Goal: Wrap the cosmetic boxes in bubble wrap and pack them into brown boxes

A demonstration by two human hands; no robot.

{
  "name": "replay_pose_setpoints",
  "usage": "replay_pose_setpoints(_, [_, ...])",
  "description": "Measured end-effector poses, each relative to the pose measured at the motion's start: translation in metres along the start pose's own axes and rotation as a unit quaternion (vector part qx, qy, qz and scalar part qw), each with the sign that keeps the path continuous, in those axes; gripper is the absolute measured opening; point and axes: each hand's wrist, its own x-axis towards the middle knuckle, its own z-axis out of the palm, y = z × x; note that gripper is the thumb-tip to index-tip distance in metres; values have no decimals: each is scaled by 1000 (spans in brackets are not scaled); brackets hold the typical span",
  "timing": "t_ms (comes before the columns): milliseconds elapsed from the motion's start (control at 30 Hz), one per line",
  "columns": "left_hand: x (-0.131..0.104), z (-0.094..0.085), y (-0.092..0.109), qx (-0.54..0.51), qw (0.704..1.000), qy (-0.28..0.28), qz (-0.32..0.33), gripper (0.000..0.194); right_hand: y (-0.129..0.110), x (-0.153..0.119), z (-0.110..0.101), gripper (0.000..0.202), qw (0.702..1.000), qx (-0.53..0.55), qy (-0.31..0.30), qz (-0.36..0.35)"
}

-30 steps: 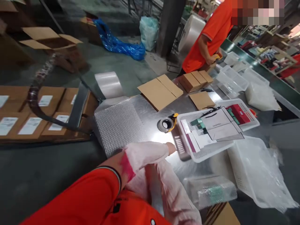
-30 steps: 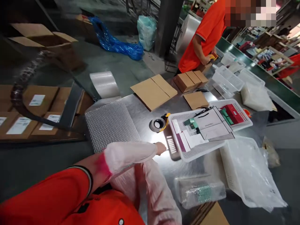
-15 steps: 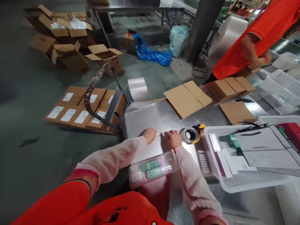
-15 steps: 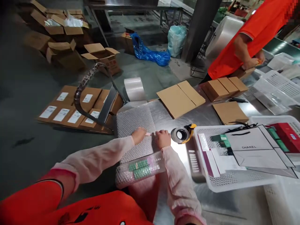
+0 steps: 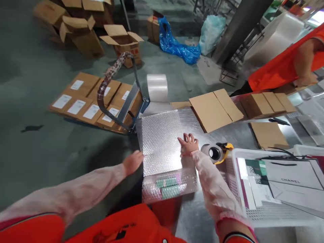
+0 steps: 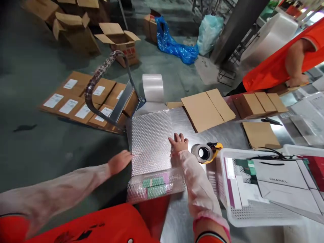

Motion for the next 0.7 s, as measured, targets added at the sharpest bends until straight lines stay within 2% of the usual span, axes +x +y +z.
replay_pose_setpoints(67, [-52,-12,-38,20,999,-1,-39,34,1,2,-1,112,1000,5,-12,0])
replay_pose_setpoints(100, [-65,-17,-48,29,998,23,-48,35,1,2,-2,113,1000,5,-14,-1])
replay_pose_setpoints(133, [-66,-21,-52,27,997,49,-50,36,0,2,-2,114,1000,4,-13,1])
replay_pose_setpoints(167, [-56,-24,-49,18,996,76,-46,36,-1,2,-3,116,1000,2,-9,6])
replay_pose_setpoints(200, [-35,-24,-40,3,994,102,-39,36,-2,0,-5,118,1000,-1,-1,13])
replay_pose_setpoints(300, [58,-17,0,-60,989,125,-42,38,-13,-6,-9,119,999,-15,39,34])
replay_pose_setpoints(367, [111,-8,22,-60,988,103,-95,30,-24,-14,-12,92,998,-20,58,3])
replay_pose_setpoints(400, [128,-3,28,-60,988,101,-102,28,-30,-18,-12,73,998,-18,58,-35])
replay_pose_setpoints(467, [142,7,30,-57,988,100,-102,24,-41,-26,-8,47,990,-9,43,-131])
replay_pose_setpoints(533, [140,15,23,-60,989,105,-89,23,-47,-37,1,43,981,-1,23,-191])
replay_pose_setpoints(600, [136,21,13,-62,988,110,-84,23,-45,-50,14,44,981,1,2,-195])
replay_pose_setpoints(700, [136,22,6,-61,986,121,-96,24,-35,-68,29,44,986,0,-31,-164])
